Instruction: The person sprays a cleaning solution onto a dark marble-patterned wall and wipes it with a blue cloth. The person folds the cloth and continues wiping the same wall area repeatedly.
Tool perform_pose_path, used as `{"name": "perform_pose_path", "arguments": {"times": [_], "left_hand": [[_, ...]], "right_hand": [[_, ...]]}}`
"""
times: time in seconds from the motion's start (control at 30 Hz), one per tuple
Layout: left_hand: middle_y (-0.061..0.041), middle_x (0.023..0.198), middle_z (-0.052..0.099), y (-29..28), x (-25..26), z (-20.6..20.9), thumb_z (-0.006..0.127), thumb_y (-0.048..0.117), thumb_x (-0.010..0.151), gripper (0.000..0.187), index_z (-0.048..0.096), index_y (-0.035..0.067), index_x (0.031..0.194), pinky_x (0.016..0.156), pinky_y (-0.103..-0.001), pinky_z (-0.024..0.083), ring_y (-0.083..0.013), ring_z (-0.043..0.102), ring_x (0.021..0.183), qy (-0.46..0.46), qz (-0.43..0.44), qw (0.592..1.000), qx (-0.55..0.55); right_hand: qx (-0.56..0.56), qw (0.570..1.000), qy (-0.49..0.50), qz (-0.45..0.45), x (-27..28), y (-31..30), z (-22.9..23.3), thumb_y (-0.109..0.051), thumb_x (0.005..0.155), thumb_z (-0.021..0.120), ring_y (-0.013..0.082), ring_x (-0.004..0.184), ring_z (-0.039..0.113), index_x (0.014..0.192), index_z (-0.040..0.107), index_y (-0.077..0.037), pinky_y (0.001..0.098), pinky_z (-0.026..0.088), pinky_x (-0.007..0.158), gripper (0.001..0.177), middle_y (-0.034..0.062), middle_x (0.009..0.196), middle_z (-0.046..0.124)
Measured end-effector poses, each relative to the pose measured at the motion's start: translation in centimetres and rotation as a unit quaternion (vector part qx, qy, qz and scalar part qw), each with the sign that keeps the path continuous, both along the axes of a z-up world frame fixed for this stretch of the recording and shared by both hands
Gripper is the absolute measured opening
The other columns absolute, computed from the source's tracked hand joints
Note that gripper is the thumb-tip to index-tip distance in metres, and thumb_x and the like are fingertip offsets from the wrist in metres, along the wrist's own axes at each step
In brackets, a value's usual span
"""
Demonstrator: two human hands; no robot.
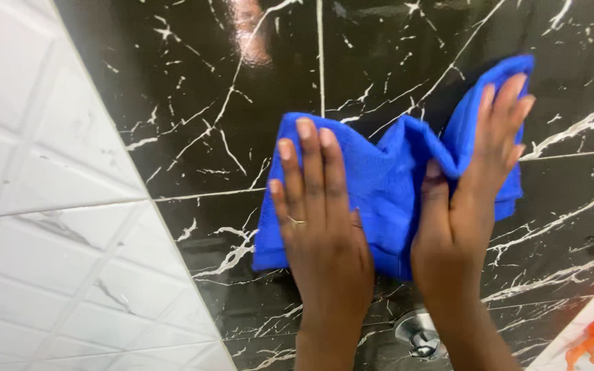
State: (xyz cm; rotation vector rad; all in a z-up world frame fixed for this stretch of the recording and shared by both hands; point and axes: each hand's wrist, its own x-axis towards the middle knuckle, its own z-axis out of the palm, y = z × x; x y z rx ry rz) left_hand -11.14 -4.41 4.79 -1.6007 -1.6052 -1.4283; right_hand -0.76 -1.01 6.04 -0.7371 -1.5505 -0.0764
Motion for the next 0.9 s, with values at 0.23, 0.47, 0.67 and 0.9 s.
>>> {"name": "perform_pose_path", "arguments": {"times": [0.23,0.47,0.67,0.9], "left_hand": [[-0.021,0.174,0.014,0.4,-1.2,0.3,0.044,0.014,0.104,0.067,0.019,-0.005,0.163,0.132,-0.056,0.002,-0.0410,0.010,0.163,-0.020,0.077,0.996,0.035],[-0.018,0.174,0.017,-0.3,-2.5,0.3,0.046,0.025,0.104,0.070,0.021,-0.002,0.163,0.132,-0.052,0.004,-0.0376,0.012,0.163,0.025,-0.005,1.000,0.017],[-0.016,0.172,0.021,0.2,-3.7,-0.1,0.045,0.018,0.100,0.067,0.026,0.001,0.162,0.132,-0.053,0.004,-0.0353,0.016,0.163,0.009,0.008,0.999,0.042],[-0.015,0.173,0.022,-1.7,-4.6,-0.2,0.046,0.018,0.100,0.067,0.027,0.002,0.163,0.131,-0.051,0.007,-0.0339,0.017,0.163,0.005,-0.047,0.999,0.001]], "right_hand": [[-0.008,0.989,-0.148,-0.005,-2.5,-0.8,-1.0,-0.012,0.104,0.037,0.0310,0.164,-0.001,0.164,0.023,-0.004,0.0537,-0.007,0.130,0.062,0.0134,0.175,0.008],[-0.007,0.999,-0.018,-0.030,-1.4,-0.5,0.0,-0.010,0.118,0.037,0.0290,0.166,-0.006,0.168,0.019,-0.001,0.0469,-0.012,0.131,0.054,0.0149,0.177,0.005],[0.017,0.995,-0.089,-0.036,-4.6,-0.4,-0.6,-0.011,0.106,0.041,0.0296,0.165,-0.006,0.165,0.020,0.000,0.0475,-0.014,0.132,0.063,0.0156,0.175,0.003],[-0.024,0.998,0.059,-0.028,-4.1,-1.3,-1.2,-0.021,0.118,0.041,0.0303,0.166,0.000,0.164,0.007,0.002,0.0493,-0.012,0.132,0.062,0.0172,0.175,0.001]]}}
